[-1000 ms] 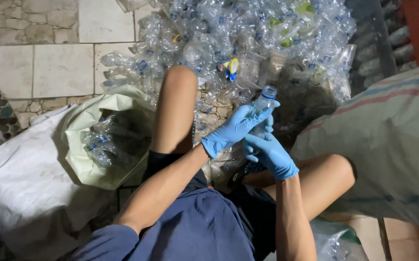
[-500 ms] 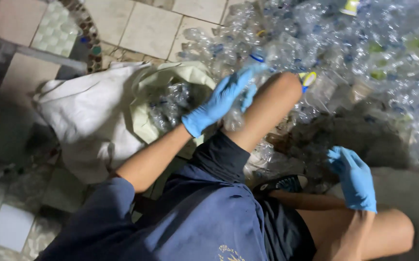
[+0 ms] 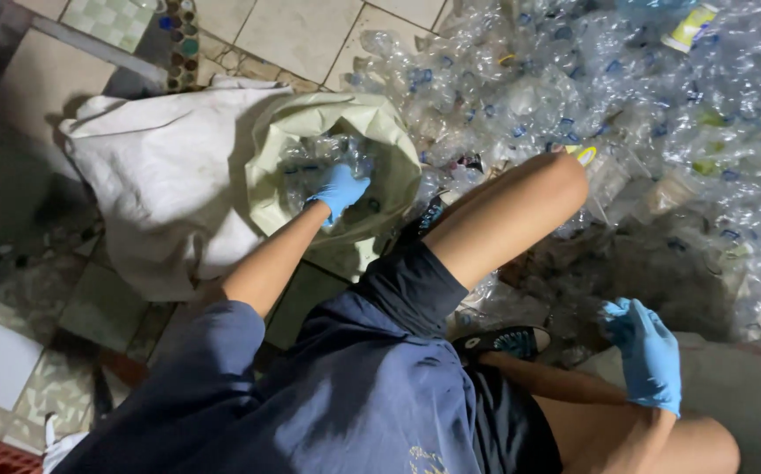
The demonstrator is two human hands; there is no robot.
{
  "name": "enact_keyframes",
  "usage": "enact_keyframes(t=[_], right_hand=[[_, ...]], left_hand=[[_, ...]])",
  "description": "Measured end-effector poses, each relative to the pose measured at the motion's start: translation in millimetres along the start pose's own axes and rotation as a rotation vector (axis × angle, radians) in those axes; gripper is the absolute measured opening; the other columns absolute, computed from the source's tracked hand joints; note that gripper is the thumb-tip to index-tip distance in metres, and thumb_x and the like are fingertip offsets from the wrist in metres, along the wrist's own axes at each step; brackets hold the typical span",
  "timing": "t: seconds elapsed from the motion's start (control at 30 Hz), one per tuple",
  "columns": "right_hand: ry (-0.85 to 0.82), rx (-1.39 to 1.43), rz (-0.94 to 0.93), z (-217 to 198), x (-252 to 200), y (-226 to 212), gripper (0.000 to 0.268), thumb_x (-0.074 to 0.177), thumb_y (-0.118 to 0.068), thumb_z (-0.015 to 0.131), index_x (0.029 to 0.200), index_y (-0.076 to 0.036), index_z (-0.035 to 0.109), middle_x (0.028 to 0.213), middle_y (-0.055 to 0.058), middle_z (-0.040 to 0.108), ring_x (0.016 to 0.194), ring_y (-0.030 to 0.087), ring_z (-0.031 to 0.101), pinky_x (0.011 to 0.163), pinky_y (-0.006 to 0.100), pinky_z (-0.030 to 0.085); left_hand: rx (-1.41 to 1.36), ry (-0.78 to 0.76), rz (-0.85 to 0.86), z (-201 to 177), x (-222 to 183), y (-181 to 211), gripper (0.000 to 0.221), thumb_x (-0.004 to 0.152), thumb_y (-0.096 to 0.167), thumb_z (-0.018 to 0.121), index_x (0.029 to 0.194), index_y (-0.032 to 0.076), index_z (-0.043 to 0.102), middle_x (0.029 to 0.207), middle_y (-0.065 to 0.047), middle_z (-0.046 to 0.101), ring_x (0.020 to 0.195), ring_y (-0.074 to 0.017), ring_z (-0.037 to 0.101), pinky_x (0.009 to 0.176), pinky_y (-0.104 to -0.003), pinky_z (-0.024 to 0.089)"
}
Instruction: Sorting plastic bottles from a pile into different bags
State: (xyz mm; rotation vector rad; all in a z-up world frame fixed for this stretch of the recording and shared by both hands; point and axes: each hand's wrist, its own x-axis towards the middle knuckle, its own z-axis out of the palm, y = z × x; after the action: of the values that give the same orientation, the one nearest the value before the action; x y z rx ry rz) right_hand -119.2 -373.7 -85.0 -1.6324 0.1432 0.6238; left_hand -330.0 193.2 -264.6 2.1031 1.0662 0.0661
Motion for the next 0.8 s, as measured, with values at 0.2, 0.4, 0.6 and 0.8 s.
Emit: enact_keyframes(t=[0.2, 0.4, 0.6, 0.8], right_hand=[[0.001, -0.078, 0.051, 12.4, -2.6, -5.7, 0.028, 0.111, -0.026, 0.056, 0.125, -0.003, 0.064, 0.105, 0.007, 0.071, 0.088, 0.015, 0.066, 0.077, 0.023, 0.049], [0.006, -0.075, 0.049, 18.1, -6.4, -8.5, 0.031, 0.11, -0.026, 0.055, 0.124, 0.0, 0.065, 0.106, 0.009, 0.072, 0.085, 0.017, 0.063, 0.075, 0.025, 0.047], [0.204, -0.256, 0.061, 22.4, 12.8, -5.1, 0.03, 0.107, -0.034, 0.066, 0.115, -0.005, 0.071, 0.102, 0.015, 0.076, 0.085, 0.029, 0.074, 0.073, 0.038, 0.058], [0.193, -0.44, 0.14, 61.4, 36.3, -55.3, 0.03, 0.097, -0.039, 0.068, 0.108, -0.012, 0.077, 0.102, 0.014, 0.078, 0.095, 0.027, 0.075, 0.081, 0.043, 0.06]], left_hand=[[-0.051, 0.414, 0.32, 28.9, 41.8, 11.8, 0.022, 0.086, 0.01, 0.067, 0.104, 0.001, 0.058, 0.101, -0.021, 0.059, 0.084, -0.0384, 0.059, 0.081, -0.047, 0.052], [0.183, 0.582, 0.326, -26.0, -7.7, 62.3, 0.018, 0.088, 0.022, 0.072, 0.089, 0.005, 0.067, 0.099, -0.016, 0.057, 0.084, -0.0329, 0.056, 0.079, -0.044, 0.05], [0.167, 0.857, 0.41, -42.4, -60.5, 88.0, 0.044, 0.091, 0.037, 0.087, 0.058, 0.024, 0.06, 0.051, -0.003, 0.05, 0.057, -0.0303, 0.061, 0.055, -0.035, 0.051], [-0.349, 0.311, 0.893, -87.4, -120.9, 284.4, 0.049, 0.102, 0.006, 0.075, 0.06, 0.009, 0.05, 0.059, -0.012, 0.05, 0.06, -0.036, 0.059, 0.06, -0.03, 0.049]])
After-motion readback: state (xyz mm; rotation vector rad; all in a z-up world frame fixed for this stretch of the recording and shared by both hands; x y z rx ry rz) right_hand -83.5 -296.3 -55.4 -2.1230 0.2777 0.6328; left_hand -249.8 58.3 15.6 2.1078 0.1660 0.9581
